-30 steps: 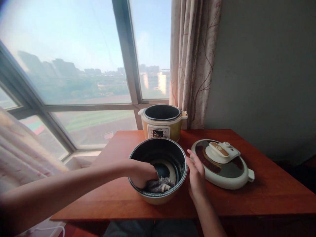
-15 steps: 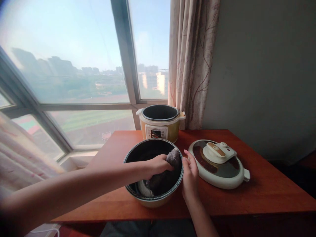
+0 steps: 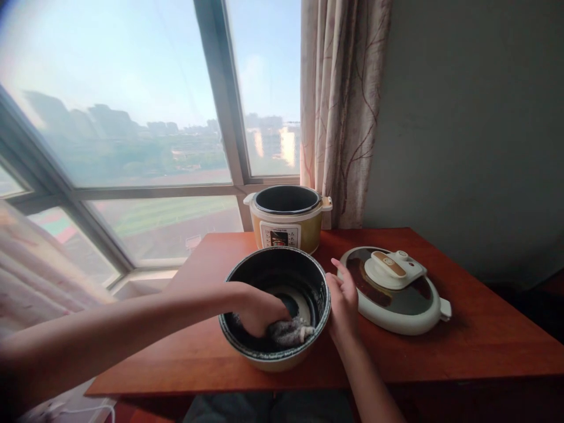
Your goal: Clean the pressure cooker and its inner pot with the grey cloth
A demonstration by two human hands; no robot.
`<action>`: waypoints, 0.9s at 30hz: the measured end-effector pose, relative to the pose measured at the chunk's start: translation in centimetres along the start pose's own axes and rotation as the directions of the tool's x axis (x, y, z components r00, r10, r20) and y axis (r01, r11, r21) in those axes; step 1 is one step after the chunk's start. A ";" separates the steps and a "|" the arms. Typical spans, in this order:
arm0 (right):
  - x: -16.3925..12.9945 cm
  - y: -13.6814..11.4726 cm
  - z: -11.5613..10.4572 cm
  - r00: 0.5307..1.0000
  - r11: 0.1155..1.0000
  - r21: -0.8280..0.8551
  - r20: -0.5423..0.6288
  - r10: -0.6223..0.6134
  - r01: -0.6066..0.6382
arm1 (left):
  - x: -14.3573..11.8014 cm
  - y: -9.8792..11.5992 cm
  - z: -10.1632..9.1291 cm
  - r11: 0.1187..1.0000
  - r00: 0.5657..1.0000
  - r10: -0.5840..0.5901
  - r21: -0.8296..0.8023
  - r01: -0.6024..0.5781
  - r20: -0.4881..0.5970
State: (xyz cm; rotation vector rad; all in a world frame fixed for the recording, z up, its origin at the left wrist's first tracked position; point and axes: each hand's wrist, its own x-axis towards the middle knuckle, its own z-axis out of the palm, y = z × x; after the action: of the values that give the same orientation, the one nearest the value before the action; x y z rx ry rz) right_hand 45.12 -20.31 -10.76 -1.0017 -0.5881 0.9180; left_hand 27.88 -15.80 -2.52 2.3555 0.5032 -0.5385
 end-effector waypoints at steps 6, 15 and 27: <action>2.3 0.0 0.3 0.988 0.995 -0.059 0.131 0.082 -0.075 | -1.0 -0.6 -0.3 0.963 0.994 -0.053 0.270 0.026 0.093; -4.0 0.4 -1.9 0.996 0.962 -0.268 -0.046 -0.071 0.056 | -0.9 -1.1 0.8 0.977 0.976 -0.210 -0.030 0.212 0.060; -6.5 0.4 -1.2 0.997 0.931 -0.358 -0.003 -0.083 0.076 | 4.6 0.2 1.4 0.545 0.728 -0.621 -0.828 0.133 -0.292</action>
State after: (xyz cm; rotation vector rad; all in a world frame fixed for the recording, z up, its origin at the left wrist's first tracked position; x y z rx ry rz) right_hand 42.63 -26.41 -11.75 -1.3008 -0.7940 0.7424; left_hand 31.48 -15.98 -5.66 1.4796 1.2945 0.2288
